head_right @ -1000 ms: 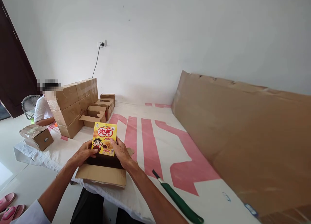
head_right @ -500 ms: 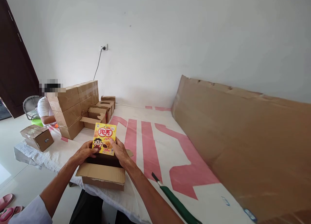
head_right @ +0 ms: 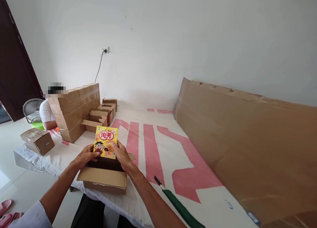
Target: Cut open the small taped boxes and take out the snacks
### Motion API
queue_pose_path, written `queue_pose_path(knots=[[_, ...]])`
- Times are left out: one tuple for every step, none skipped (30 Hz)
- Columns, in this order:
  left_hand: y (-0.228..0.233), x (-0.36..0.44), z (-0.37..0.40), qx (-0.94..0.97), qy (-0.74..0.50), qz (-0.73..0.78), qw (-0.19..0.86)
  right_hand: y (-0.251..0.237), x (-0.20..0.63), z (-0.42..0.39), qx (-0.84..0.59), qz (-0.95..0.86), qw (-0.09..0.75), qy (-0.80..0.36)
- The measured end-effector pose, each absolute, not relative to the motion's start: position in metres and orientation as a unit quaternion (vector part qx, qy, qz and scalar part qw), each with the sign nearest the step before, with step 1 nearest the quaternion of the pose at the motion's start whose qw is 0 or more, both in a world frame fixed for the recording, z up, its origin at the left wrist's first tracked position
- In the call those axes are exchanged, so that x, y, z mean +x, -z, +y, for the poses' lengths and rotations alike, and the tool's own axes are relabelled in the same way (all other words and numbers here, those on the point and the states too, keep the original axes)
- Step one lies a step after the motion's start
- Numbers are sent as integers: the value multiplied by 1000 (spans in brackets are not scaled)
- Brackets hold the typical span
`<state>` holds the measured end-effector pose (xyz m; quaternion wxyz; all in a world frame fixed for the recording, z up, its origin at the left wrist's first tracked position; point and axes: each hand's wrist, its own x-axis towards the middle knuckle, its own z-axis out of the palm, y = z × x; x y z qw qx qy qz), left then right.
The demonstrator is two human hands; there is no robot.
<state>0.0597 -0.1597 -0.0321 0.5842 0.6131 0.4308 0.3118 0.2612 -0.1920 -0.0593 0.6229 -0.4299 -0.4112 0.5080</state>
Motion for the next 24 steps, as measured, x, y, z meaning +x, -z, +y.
queue_pose_path(knots=[[32,60,-160,612,-313,430,586,59,261,-192,-428,-411,624,-508],[32,60,-160,610,-313,431,587,60,261,-192,-426,-410,625,-509],[32,60,-160,609,-314,432,587,59,261,-192,-425,-408,626,-510],[32,60,-160,609,-314,433,586,59,261,-192,-425,-407,626,-511],[32,60,-160,609,-314,434,585,59,261,-192,-425,-406,626,-512],[32,61,-160,609,-315,434,584,58,261,-193,-426,-407,625,-512],[32,61,-160,609,-315,435,583,58,261,-193,-425,-408,625,-512],[32,61,-160,610,-315,434,583,58,262,-193,-424,-410,623,-513],[32,61,-161,610,-315,433,584,57,262,-193,-424,-412,622,-513],[32,61,-161,611,-314,431,585,57,262,-194,-423,-412,622,-514],[32,61,-160,611,-314,429,586,57,262,-194,-424,-412,621,-514],[32,60,-160,612,-313,427,588,57,262,-194,-424,-412,621,-515],[33,60,-160,612,-314,426,588,57,262,-193,-425,-412,621,-515],[33,60,-160,612,-314,425,588,57,262,-193,-424,-412,620,-515],[33,60,-159,612,-315,426,587,57,262,-193,-425,-413,620,-514],[34,59,-159,612,-316,427,586,56,262,-193,-426,-415,620,-512],[34,59,-159,612,-317,429,585,56,263,-193,-427,-416,619,-511],[34,59,-159,612,-317,430,583,56,262,-193,-427,-417,619,-510],[34,59,-159,611,-318,431,583,56,262,-194,-426,-416,620,-511],[34,59,-159,611,-319,431,582,55,262,-194,-424,-415,621,-512],[33,59,-159,612,-319,430,582,55,262,-194,-422,-413,623,-514],[33,59,-160,612,-318,430,582,55,262,-195,-420,-411,624,-515],[32,59,-161,613,-318,429,582,55,261,-195,-418,-410,624,-517],[32,59,-161,613,-318,430,582,55,261,-195,-416,-410,625,-518]])
